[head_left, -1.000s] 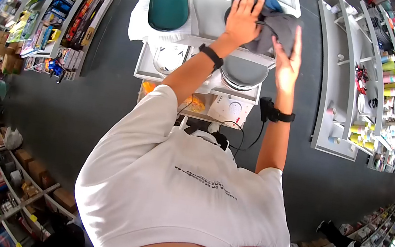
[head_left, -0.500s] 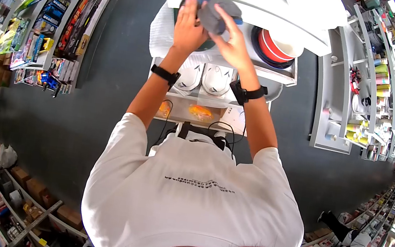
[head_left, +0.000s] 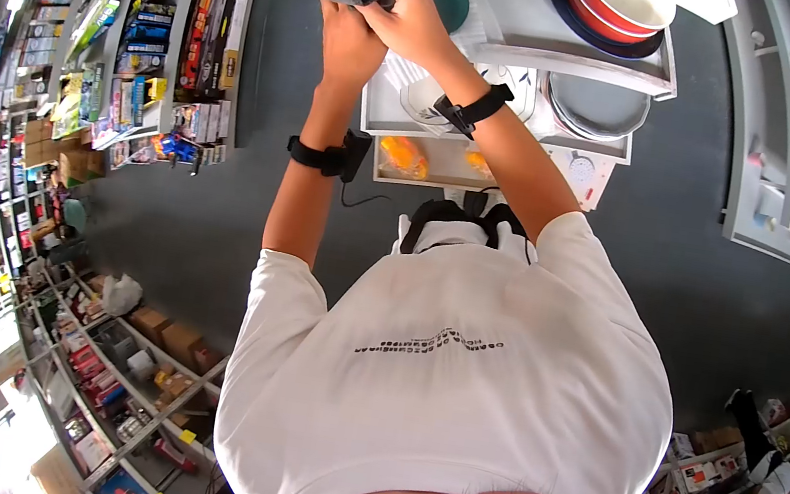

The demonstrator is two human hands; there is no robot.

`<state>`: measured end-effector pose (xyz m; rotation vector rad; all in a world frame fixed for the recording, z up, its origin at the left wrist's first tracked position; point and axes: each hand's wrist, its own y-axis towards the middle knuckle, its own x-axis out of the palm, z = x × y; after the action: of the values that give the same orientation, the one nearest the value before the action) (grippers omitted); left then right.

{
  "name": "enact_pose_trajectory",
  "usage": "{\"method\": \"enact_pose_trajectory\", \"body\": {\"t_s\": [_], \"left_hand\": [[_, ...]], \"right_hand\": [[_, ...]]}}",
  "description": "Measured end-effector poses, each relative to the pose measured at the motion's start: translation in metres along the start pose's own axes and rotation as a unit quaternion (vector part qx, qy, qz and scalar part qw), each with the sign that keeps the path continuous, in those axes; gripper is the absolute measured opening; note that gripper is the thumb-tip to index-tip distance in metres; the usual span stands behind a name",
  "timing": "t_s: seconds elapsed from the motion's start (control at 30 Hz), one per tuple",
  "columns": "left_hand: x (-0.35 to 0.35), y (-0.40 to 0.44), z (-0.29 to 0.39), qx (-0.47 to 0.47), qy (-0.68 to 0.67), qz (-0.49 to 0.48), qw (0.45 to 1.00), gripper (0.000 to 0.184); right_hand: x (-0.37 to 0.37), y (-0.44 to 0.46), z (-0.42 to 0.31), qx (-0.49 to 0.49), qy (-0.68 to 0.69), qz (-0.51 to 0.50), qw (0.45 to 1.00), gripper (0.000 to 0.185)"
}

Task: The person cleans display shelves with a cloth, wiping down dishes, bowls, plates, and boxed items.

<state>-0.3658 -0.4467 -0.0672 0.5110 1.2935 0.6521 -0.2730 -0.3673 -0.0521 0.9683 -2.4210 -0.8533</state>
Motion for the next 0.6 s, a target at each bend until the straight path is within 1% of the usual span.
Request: {"method": "enact_pose_trajectory", "body": {"t_s": [0.03, 0.13, 0.17, 0.23, 0.3, 0.37, 0.43, 0.5, 0.57, 0.6], "left_hand": [[0.003, 0.004, 0.010, 0.009, 0.007, -0.016, 1.000, 0.051], [0.018, 0.023, 0.048, -0.001, -0.018, -0.013, 1.000, 0.056], [0.027, 0.029, 0.065, -0.017, -0.042, -0.005, 0.999, 0.057], [0.052, 0.039, 0.100, -0.063, -0.110, 0.018, 0.992, 0.061], [0.077, 0.046, 0.131, -0.108, -0.183, 0.039, 0.976, 0.064], [0.104, 0.047, 0.158, -0.145, -0.249, 0.036, 0.957, 0.068], [0.132, 0.044, 0.177, -0.174, -0.309, 0.012, 0.935, 0.036], [0.175, 0.030, 0.188, -0.095, -0.307, -0.005, 0.947, 0.021], [0.187, 0.030, 0.195, -0.046, -0.360, -0.069, 0.929, 0.023], [0.189, 0.026, 0.197, -0.033, -0.389, -0.074, 0.918, 0.024]], "right_hand": [[-0.011, -0.004, -0.001, 0.004, 0.003, 0.010, 1.000, 0.059], [-0.053, 0.002, -0.033, 0.122, 0.054, -0.025, 0.991, 0.054], [-0.066, 0.003, -0.031, 0.047, 0.001, 0.007, 0.999, 0.056], [-0.103, 0.004, -0.047, 0.069, -0.057, -0.002, 0.996, 0.053], [-0.129, -0.002, -0.045, 0.085, -0.063, 0.027, 0.994, 0.052], [-0.163, -0.007, -0.054, 0.075, -0.115, 0.047, 0.989, 0.052], [-0.192, -0.017, -0.059, 0.091, -0.124, 0.043, 0.987, 0.053], [-0.214, -0.031, -0.070, 0.146, -0.247, 0.002, 0.958, 0.051], [-0.262, -0.054, -0.030, 0.091, -0.380, 0.004, 0.920, 0.059], [-0.265, -0.060, -0.037, 0.109, -0.360, 0.017, 0.927, 0.058]]}}
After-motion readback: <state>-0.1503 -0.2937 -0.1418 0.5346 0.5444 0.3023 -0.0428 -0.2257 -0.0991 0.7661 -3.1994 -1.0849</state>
